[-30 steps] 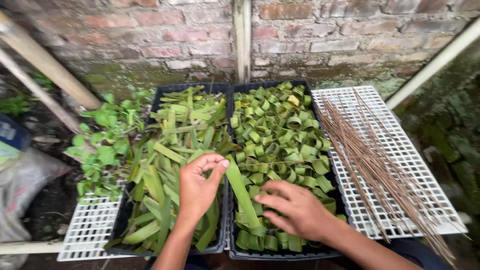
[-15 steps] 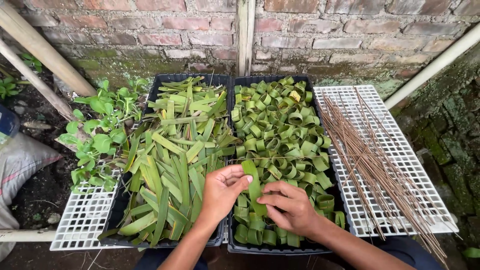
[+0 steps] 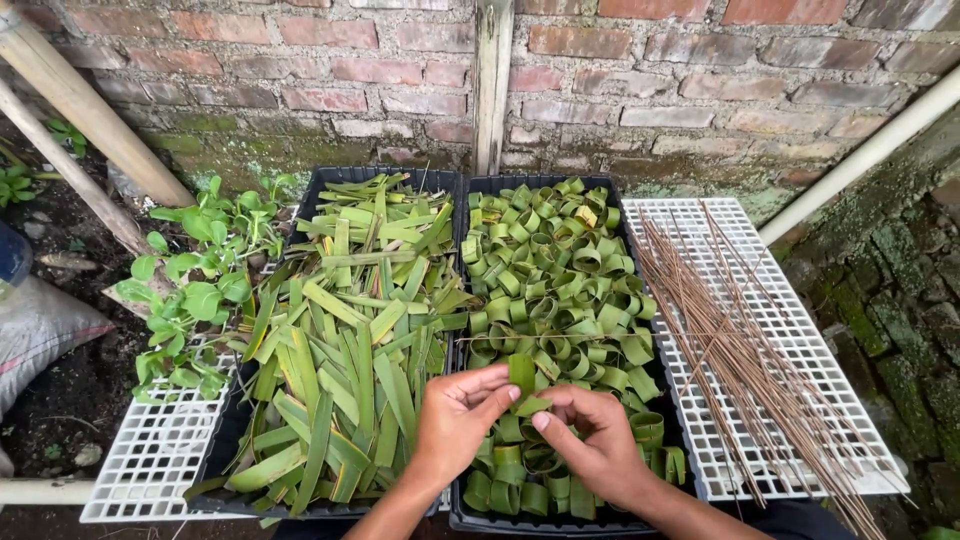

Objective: Folding long green leaves into loops and organizing them in trays alongside thin wooden sticks.

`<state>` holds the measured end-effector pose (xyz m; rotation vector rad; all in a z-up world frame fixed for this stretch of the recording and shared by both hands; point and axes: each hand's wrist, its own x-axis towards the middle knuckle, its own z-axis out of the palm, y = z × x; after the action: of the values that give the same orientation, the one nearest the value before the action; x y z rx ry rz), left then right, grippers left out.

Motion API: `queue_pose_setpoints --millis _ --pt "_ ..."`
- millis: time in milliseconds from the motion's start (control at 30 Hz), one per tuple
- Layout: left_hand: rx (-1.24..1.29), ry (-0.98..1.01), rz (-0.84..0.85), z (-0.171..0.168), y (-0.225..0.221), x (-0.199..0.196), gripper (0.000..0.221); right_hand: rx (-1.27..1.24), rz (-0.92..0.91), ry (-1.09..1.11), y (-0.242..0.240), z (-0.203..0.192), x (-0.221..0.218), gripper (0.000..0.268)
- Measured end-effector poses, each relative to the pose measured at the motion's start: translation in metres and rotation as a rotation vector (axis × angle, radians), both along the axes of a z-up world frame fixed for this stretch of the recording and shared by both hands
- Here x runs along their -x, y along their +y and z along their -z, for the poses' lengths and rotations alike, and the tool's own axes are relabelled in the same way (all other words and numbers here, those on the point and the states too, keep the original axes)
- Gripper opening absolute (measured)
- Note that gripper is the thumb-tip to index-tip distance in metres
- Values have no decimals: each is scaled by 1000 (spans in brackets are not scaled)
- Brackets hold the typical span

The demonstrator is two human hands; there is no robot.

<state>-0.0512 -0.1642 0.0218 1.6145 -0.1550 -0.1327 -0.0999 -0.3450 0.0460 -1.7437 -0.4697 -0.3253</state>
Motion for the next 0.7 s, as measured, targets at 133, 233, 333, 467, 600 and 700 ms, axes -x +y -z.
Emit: queue_pose_setpoints --millis 133,233,333,467,600,700 --pt "-32 -90 1 -5 -2 -1 31 -205 -78 168 -3 -1 -1 13" --pt "-39 -237 28 -11 0 4 25 -239 -97 221 -6 6 1 15" --pt "-55 -367 37 -16 0 7 23 -260 -97 281 -8 11 0 15" --pt "-103 -538 12 -20 -2 10 21 -275 -59 406 -9 14 0 16" --pt "-108 -588 -13 -20 1 10 22 -247 -37 368 -6 14 2 14" --pt "-134 -670 -12 -18 2 8 22 -179 31 348 -8 20 -2 14"
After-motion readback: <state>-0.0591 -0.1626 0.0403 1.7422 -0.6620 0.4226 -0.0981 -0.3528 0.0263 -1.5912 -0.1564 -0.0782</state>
